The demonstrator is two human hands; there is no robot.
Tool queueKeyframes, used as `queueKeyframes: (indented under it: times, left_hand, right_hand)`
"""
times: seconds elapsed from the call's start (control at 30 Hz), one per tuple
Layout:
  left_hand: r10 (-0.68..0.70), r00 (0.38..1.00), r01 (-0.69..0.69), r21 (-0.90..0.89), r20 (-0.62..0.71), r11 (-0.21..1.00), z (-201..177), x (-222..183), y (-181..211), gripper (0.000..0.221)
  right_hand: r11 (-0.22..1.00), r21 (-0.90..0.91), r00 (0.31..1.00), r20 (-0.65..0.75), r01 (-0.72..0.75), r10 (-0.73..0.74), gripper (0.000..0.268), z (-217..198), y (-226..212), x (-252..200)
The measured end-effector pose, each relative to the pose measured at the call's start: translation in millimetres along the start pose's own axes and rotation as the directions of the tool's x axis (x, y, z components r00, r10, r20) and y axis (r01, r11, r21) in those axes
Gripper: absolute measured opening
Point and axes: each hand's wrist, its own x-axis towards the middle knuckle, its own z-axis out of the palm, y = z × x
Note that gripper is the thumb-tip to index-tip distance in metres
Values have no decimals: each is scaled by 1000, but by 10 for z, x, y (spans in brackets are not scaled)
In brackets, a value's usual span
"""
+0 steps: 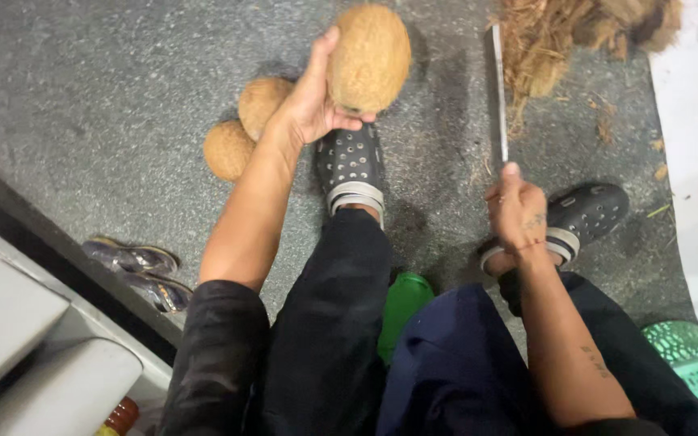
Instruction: The person sits on the floor and uses a large knife to peel the fibrous husk from several coconuts. They rotate each coconut and scrape away the outer layer, placing the peeled coconuts aside.
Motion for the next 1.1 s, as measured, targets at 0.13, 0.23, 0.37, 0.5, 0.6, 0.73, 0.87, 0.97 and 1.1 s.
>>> queueKeyframes:
  times: [0.13,0.23,0.37,0.5,0.6,0.73,0.87,0.97,1.1]
  left_hand:
    - [-255,949,276,99,-188,956,100,179,-80,111]
    - [49,870,184,416,-490,890,117,176,-182,101]
    - [605,777,-85,923,-175,376,234,12,-309,96]
    - [470,784,52,797,-406,602,423,23,-215,96]
    - [143,783,150,407,-605,901,487,-4,-247,96]
    - [934,267,-237,955,240,-177,512,-46,-355,105]
    - [709,658,-142,883,-253,447,479,11,-356,101]
    - [276,818,45,535,-504,844,437,-91,-379,104]
    - [670,711,-188,861,-214,473,471,-93,-354,105]
  right_hand:
    - [998,-12,997,59,-56,57,66,121,-75,-70]
    - [995,-96,996,93,-8,17,68,187,-182,-88]
    - [987,-160,985,167,-15,42,68,411,-354,-95]
    - [984,-169,987,158,52,-25,66,473,-459,-128]
    - [972,-213,984,163,101,-67,65,480,-489,-179]
    - [980,-195,987,161,39,-7,66,468,-654,-104]
    - [970,-229,985,165,80,-42,64,418,-768,-144]
    - [953,-281,981,185,114,-63,61,394,-769,-297]
    - [919,-361,976,194,161,-95,58,345,-753,-343]
